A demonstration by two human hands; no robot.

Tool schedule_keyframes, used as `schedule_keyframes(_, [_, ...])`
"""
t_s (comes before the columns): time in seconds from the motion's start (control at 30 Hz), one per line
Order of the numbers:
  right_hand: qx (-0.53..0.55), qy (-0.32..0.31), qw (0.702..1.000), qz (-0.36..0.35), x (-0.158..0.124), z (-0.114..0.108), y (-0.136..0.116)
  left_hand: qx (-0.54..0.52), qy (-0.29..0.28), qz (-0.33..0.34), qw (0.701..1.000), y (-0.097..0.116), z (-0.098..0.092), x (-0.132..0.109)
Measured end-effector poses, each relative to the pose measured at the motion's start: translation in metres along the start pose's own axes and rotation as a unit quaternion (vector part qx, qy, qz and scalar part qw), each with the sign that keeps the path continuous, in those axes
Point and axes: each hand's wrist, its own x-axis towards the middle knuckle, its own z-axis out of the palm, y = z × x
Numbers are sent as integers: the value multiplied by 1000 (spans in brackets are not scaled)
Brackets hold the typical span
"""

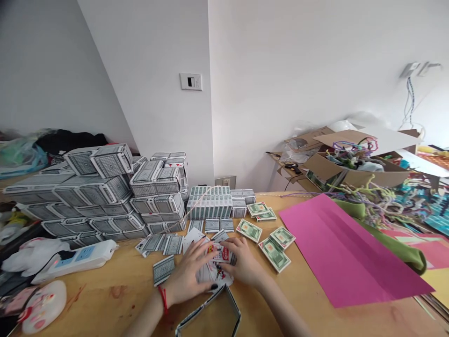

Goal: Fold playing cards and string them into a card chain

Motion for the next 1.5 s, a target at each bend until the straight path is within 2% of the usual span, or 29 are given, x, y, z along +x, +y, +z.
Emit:
schedule_keyframes(0.13, [-93, -48, 995, 5, -8, 14, -12, 60, -70, 33, 995, -1, 8, -6])
schedule_keyframes(0.23, [-101, -95, 990, -14, -8, 19, -13, 90, -68, 28, 993, -7, 13, -6])
schedule_keyframes(0.3, [-102, -99, 990, -10, -6, 22, -10, 107, -53, 20, 993, -11, 16, -4])
schedule_keyframes(0.63, [-176, -16, 984, 15, 2, 27, 1, 134, 35, -64, 988, -18, 20, -4])
schedule_keyframes(0.8, [-184, 45, 981, 41, -6, 22, 4, 68, 87, -82, 990, 1, 3, -14])
schedule_keyframes(0.87, [-153, 76, 985, 23, -9, 16, 4, -18, 52, -78, 995, 17, -10, -20])
schedule_keyframes(0.93, [-93, 98, 991, 17, -11, 9, 3, -91, -47, -65, 993, 33, -22, -27])
schedule_keyframes(1.03, [-2, 109, 993, 54, -12, 1, 3, -68, -152, -54, 985, 49, -29, -35])
schedule_keyframes(1.13, [49, 116, 988, 90, -10, -1, 6, -41, -186, -54, 980, 52, -26, -35])
schedule_keyframes(1.33, [136, 138, 968, 159, -8, -4, 18, -69, -93, -91, 989, 33, -31, -20])
schedule_keyframes(1.43, [180, 117, 962, 169, -10, -5, 18, -133, -41, -159, 977, 20, -34, -19])
schedule_keyframes(1.5, [226, 75, 957, 163, -12, -4, 17, -184, -24, -213, 959, 13, -34, -21])
